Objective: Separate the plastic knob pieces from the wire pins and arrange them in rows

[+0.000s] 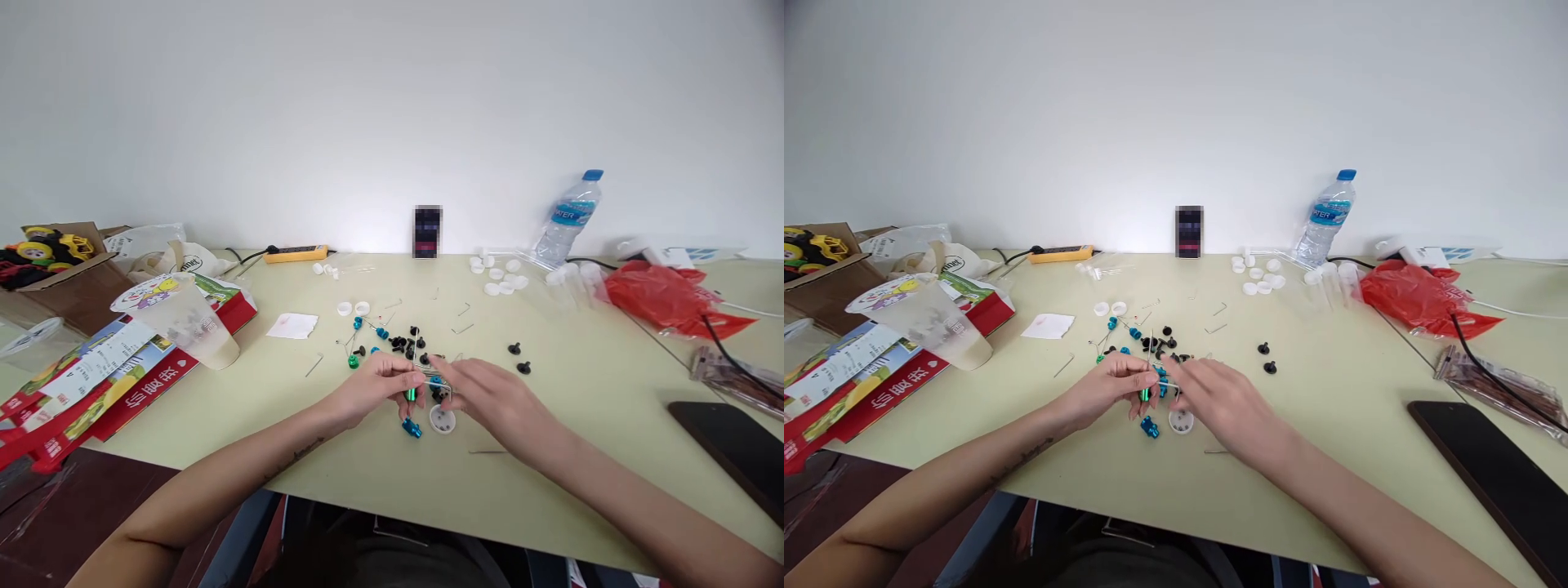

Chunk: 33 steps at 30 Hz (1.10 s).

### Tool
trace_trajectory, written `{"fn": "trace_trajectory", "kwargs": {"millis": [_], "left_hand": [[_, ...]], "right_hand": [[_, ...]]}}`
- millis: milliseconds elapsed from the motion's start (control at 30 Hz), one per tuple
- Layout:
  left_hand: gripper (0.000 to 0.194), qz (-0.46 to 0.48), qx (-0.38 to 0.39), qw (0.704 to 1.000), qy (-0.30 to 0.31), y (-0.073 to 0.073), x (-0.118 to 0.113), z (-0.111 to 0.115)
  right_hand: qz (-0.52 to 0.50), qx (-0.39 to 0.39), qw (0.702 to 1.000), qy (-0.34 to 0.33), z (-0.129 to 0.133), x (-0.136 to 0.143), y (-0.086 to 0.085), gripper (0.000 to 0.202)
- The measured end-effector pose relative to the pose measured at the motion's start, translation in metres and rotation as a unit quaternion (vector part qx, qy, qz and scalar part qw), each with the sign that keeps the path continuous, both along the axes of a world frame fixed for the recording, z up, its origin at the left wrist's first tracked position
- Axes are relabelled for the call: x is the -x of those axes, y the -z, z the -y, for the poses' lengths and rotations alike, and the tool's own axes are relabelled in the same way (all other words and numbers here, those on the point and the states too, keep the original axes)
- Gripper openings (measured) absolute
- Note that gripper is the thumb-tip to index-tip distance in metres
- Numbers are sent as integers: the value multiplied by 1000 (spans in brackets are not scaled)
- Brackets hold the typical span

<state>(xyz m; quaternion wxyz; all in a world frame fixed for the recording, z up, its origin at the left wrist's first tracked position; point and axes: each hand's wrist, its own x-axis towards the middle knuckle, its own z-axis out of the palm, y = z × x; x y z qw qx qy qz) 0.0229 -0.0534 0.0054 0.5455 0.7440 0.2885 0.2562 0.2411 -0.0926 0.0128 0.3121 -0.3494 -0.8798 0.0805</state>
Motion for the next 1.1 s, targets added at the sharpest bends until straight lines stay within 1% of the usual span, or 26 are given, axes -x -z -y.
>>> {"fn": "trace_trajectory", "kwargs": {"millis": [33,67,100,167,200,233,267,300,333,367,433,467,500,533,600,633,667,733,767,833,867,900,933,1000,1067,1100], "left_hand": [[33,-7,-105,994,-35,1,1,1],[29,-13,-236,969,-69,2,1,2],[24,-18,-377,921,-95,3,2,3],[12,-28,-619,777,-111,7,3,5],[8,-36,-700,706,-103,9,4,5],[8,-47,-753,649,-93,11,4,6],[9,-56,-783,614,-83,12,4,6],[9,-62,-789,607,-73,13,4,6],[7,-62,-771,631,-67,13,4,6],[7,-58,-723,686,-67,12,3,7],[19,-46,-522,849,-67,9,0,8],[26,-40,-377,924,-53,7,-1,9],[32,-34,-225,973,-26,4,-3,10],[36,-26,-90,996,8,2,-4,10],[40,-6,76,995,59,-2,-5,9],[41,1,95,994,60,-3,-4,8],[40,3,70,997,39,-3,-3,7],[37,-9,-93,995,-36,1,1,4],[33,-22,-207,976,-68,3,3,3],[23,-46,-418,904,-84,9,8,1],[19,-55,-487,869,-67,11,9,1],[17,-60,-524,848,-47,13,10,2],[17,-59,-530,845,-36,14,10,3],[23,-42,-441,895,-52,13,6,5],[32,-17,-228,972,-47,10,1,7],[35,-7,-102,994,-21,8,-1,8]], "right_hand": [[-51,109,993,-2,-2,1,0,38],[-103,234,967,-11,-3,2,-1,47],[-149,355,923,-23,-3,4,0,54],[-216,530,819,-41,-2,9,1,58],[-244,572,782,-36,0,12,2,55],[-268,589,762,-28,1,14,2,50],[-282,585,760,-20,3,16,3,47],[-282,564,776,-15,4,17,3,45],[-266,522,810,-12,5,17,3,43],[-233,456,859,-8,6,16,3,40],[-131,246,960,1,5,11,4,33],[-68,116,991,-1,4,8,4,28],[-4,-14,1000,-8,4,4,4,23],[54,-126,990,-20,3,0,4,22],[124,-244,960,-51,2,-4,3,26],[119,-242,962,-50,1,-5,3,26],[82,-198,976,-33,0,-4,3,26],[-44,15,999,8,-1,0,4,32],[-104,160,981,14,-2,2,4,42],[-171,419,891,-12,-3,8,4,57],[-179,498,848,-32,-2,10,4,59],[-178,532,826,-45,-2,12,3,56],[-175,523,833,-43,0,13,3,52],[-144,390,909,-13,2,13,2,43],[-57,151,987,3,4,10,1,34],[-2,28,1000,-7,4,8,1,29]]}}
